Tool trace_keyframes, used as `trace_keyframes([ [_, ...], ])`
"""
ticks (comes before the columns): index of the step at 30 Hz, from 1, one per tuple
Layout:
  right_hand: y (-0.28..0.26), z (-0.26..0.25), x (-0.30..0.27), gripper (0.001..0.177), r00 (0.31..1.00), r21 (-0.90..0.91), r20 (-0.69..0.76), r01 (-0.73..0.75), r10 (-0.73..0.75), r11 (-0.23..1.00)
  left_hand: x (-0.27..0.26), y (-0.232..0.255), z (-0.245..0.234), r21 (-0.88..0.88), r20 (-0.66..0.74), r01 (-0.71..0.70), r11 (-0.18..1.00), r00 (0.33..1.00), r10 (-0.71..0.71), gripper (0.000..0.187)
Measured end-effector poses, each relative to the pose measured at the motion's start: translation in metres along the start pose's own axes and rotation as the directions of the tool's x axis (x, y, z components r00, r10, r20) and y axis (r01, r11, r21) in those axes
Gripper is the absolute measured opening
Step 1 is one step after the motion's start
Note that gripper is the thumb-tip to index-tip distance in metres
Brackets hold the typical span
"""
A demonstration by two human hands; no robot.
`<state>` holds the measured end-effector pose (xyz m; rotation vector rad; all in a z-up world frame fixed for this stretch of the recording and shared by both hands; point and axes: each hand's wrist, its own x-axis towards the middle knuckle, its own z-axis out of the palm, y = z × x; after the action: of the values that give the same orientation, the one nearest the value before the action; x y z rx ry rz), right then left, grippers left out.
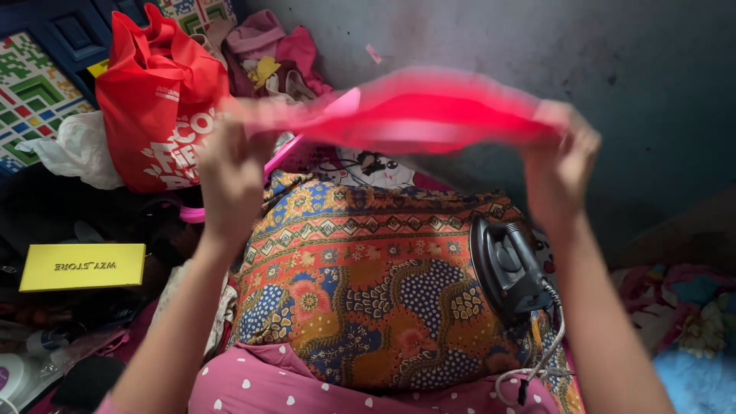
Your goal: Ironing a pink t-shirt on a flat surface to remove wrinkles
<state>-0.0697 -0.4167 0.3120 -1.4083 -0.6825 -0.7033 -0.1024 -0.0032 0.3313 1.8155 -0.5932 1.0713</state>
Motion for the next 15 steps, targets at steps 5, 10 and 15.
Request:
trace_keyframes([
  [5,0.023,-0.008,-0.131,0.028,0.887,-0.246,-0.125,-0.462,0.444,0.852,-0.127,-0.013,-0.022,0.051,0.25,0.267,0.962,0.929,-0.271,0.026],
  [10,0.056,-0.028,-0.249,0.023,0.767,-0.36,-0.038,-0.608,0.64,0.707,-0.239,-0.031,-0.036,0.157,0.43,0.453,0.878,0.769,-0.473,0.038],
  [15,0.032,-0.029,-0.251,0.016,0.737,-0.409,0.001,-0.616,0.676,0.673,-0.26,-0.02,-0.047,0.215,0.522,0.531,0.819,0.647,-0.556,0.04],
])
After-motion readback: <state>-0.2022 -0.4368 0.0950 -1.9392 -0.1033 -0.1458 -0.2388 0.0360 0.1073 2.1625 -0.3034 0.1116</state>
